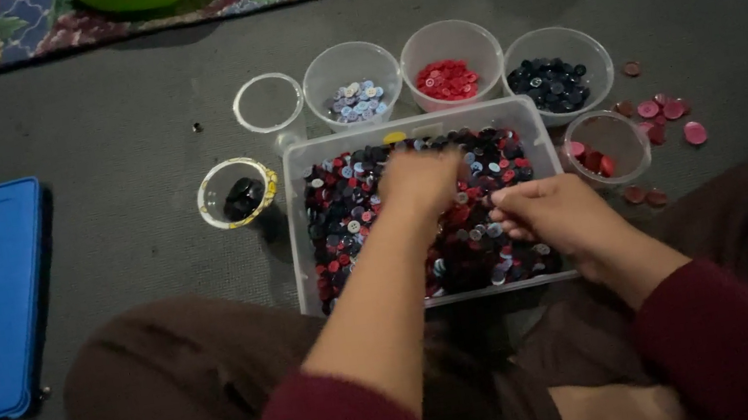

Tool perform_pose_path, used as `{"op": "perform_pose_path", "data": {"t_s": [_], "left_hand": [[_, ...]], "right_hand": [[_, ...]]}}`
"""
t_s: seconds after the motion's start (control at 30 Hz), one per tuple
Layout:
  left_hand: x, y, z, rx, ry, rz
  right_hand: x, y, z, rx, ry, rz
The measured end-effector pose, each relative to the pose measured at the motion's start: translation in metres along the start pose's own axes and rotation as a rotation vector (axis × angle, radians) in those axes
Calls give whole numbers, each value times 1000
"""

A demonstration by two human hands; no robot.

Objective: Sorting various colored buttons from a large container into smaller individual cups based on color.

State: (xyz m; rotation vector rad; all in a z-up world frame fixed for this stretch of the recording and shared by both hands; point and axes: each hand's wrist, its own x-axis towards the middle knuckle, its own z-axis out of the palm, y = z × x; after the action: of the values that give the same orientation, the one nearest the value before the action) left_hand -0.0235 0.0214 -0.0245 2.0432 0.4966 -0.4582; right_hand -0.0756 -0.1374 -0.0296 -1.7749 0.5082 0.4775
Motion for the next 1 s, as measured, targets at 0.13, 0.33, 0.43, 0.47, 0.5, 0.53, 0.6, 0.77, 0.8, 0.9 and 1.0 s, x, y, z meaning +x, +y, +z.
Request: {"op": "perform_pose_path", "data": {"t_s": [0.13,0.33,0.43,0.47,0.5,0.53,0.6,0.77,0.8,0.9,1.0], "left_hand": [[32,28,17,-168,94,228],[11,-10,12,-102,101,259],[-11,-43,15,161,44,234],[-20,-51,14,289,-1,213],[-29,-59,13,417,-48,191],[-35,-59,11,414,-46,191],[-47,-61,6,500,-89,202],[-50,-65,8,429,-95,173],[-49,-70,10,370,-86,135],[-59,-65,0,281,-75,183],[-55,-68,3,186,-61,137]], "right_hand": [[18,11,-1,-70,52,-61],[11,-4,-2,23,39,52],[5,-21,-2,156,59,112],[6,-28,-4,187,77,97],[6,-34,-6,218,95,82],[10,-41,-10,216,94,80],[18,-54,-18,234,219,-61],[11,-69,-23,543,183,-108],[7,-72,-21,489,146,-121],[8,-57,-16,309,114,-179],[-5,-33,2,47,70,-244]]}}
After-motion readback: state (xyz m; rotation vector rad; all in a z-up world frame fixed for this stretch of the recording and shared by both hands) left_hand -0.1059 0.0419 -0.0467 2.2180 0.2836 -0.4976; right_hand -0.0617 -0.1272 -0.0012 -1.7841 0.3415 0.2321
